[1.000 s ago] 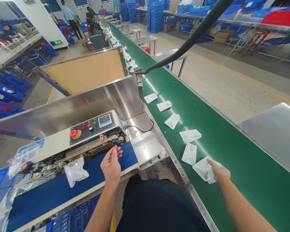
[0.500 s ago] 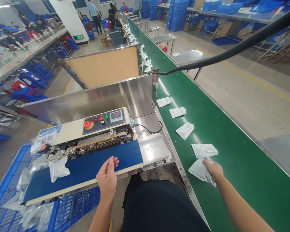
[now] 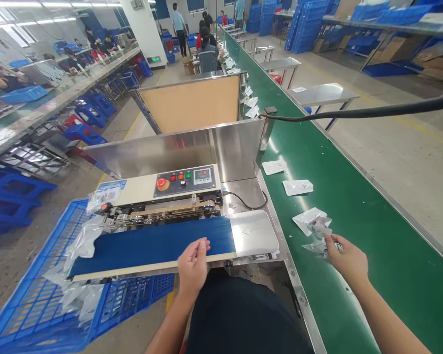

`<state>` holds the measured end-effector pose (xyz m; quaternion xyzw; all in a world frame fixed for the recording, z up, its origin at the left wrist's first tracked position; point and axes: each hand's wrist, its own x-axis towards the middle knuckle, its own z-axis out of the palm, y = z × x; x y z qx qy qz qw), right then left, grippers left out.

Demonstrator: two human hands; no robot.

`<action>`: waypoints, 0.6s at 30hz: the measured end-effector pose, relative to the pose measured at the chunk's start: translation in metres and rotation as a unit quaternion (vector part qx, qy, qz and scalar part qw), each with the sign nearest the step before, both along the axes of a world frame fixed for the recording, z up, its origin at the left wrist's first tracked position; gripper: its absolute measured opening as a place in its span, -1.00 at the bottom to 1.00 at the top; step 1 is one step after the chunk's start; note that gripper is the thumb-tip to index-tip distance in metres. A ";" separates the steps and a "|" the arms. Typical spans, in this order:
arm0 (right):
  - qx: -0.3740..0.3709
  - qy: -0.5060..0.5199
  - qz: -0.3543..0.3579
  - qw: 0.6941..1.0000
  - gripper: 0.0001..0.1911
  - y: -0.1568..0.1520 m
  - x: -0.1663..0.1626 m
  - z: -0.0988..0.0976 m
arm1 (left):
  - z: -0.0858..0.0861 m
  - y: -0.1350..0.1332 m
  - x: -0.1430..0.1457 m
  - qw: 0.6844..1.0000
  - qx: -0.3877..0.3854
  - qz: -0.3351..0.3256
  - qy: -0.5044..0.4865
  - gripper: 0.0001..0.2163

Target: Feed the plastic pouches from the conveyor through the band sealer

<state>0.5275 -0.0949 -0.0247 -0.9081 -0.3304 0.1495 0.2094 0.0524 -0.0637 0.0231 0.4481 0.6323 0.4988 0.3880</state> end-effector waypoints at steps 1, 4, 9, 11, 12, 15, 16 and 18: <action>0.009 -0.009 0.027 1.000 -0.49 0.003 -0.016 0.015 | 0.002 0.004 0.008 0.999 0.007 -0.035 0.002 -0.61; 0.094 -0.011 0.139 0.986 -0.50 0.008 -0.074 0.065 | 0.014 0.019 0.039 0.990 0.044 -0.137 0.004 -0.66; 0.129 0.134 0.321 0.929 -0.53 0.028 -0.163 0.118 | 0.024 0.043 0.081 0.957 0.078 -0.276 -0.041 -0.65; 0.109 0.188 0.329 0.919 -0.50 0.042 -0.182 0.119 | 0.016 0.051 0.084 0.961 0.035 -0.263 -0.077 -0.58; 0.093 0.212 0.314 0.921 -0.48 0.050 -0.188 0.115 | 0.009 0.054 0.083 0.967 0.004 -0.237 -0.095 -0.53; 0.023 0.298 0.221 0.928 -0.50 0.078 -0.198 0.095 | -0.014 0.066 0.075 0.977 -0.094 -0.130 -0.141 -0.46; -0.005 0.331 0.188 0.925 -0.53 0.089 -0.202 0.087 | -0.021 0.070 0.071 0.975 -0.121 -0.103 -0.153 -0.45; -0.047 0.379 0.146 0.912 -0.60 0.109 -0.211 0.073 | -0.032 0.078 0.063 0.971 -0.160 -0.059 -0.168 -0.45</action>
